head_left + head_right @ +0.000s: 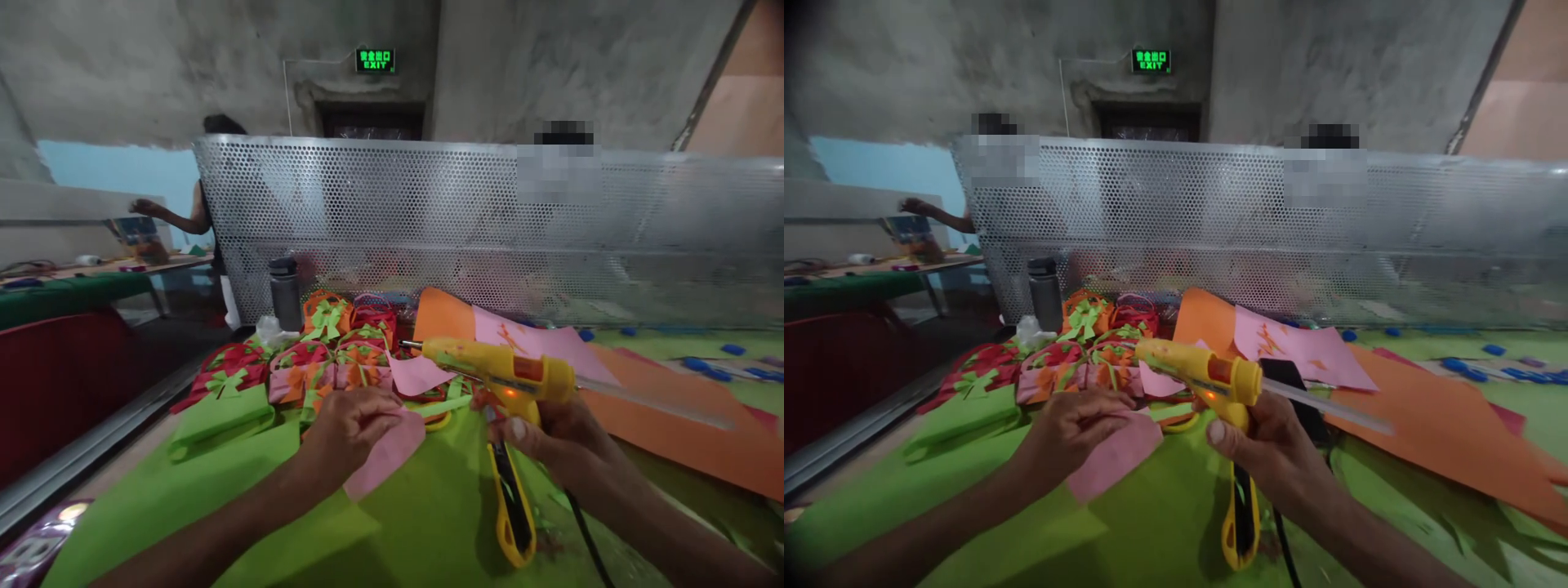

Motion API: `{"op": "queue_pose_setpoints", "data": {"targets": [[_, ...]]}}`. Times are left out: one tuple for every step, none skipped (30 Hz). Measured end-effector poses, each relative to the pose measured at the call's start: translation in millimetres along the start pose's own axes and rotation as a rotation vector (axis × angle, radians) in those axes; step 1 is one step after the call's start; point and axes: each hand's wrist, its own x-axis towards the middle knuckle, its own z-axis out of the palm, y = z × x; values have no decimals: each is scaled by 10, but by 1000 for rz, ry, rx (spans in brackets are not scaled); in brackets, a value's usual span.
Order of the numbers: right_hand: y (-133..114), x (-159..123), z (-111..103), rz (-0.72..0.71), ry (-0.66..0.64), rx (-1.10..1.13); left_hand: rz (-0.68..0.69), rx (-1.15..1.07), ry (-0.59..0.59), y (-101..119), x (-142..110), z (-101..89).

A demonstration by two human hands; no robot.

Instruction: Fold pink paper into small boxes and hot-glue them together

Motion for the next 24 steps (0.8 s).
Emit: {"op": "queue_pose_setpoints", "data": {"targets": [[35, -25, -1, 30, -3, 14, 8, 4, 6, -9, -6, 11], [74, -47, -2, 63, -15, 31, 10, 8, 10, -20, -10, 17], [113, -67, -1, 98, -34, 47, 12, 15, 15, -30, -14, 20], [151, -85, 0, 127, -52, 57, 9, 27, 20, -38, -17, 19], [184, -101, 1, 146, -62, 62, 0, 42, 23, -42, -20, 17], [212, -116, 2, 152, -67, 57, -14, 56, 25, -41, -23, 14], [234, -133, 1, 152, -66, 43, -33, 67, 27, -37, -27, 10], [249, -150, -2, 153, -66, 23, -51, 75, 24, -30, -30, 7], [258, -169, -5, 157, -69, 3, -68, 79, 19, -20, -33, 5], [261, -189, -9, 165, -76, -11, -84, 80, 11, -9, -36, 4], [261, -210, -12, 175, -91, -19, -93, 80, 1, 1, -38, 5], [256, -229, -13, 178, -113, -17, -99, 80, -13, 11, -39, 8], [249, -246, -11, 174, -138, -11, -101, 78, -24, 19, -40, 12], [239, -260, -6, 165, -161, -3, -104, 72, -27, 26, -40, 18], [227, -270, 0, 158, -179, 5, -107, 66, -26, 32, -40, 23], [213, -277, 7, 156, -190, 6, -113, 60, -22, 37, -39, 29], [199, -282, 13, 160, -192, 1, -121, 57, -17, 42, -39, 33], [186, -285, 17, 169, -184, -10, -131, 57, -14, 45, -39, 35], [174, -288, 17, 180, -180, -20, -139, 60, -14, 49, -40, 35], [165, -292, 14, 189, -176, -26, -145, 63, -16, 51, -42, 34], [159, -298, 8, 195, -168, -30, -146, 65, -18, 52, -45, 32], [156, -306, 1, 199, -158, -30, -146, 65, -20, 52, -50, 29], [156, -316, -8, 205, -147, -27, -143, 65, -21, 51, -55, 26], [159, -328, -17, 212, -143, -17, -140, 66, -21, 49, -61, 24]]}}
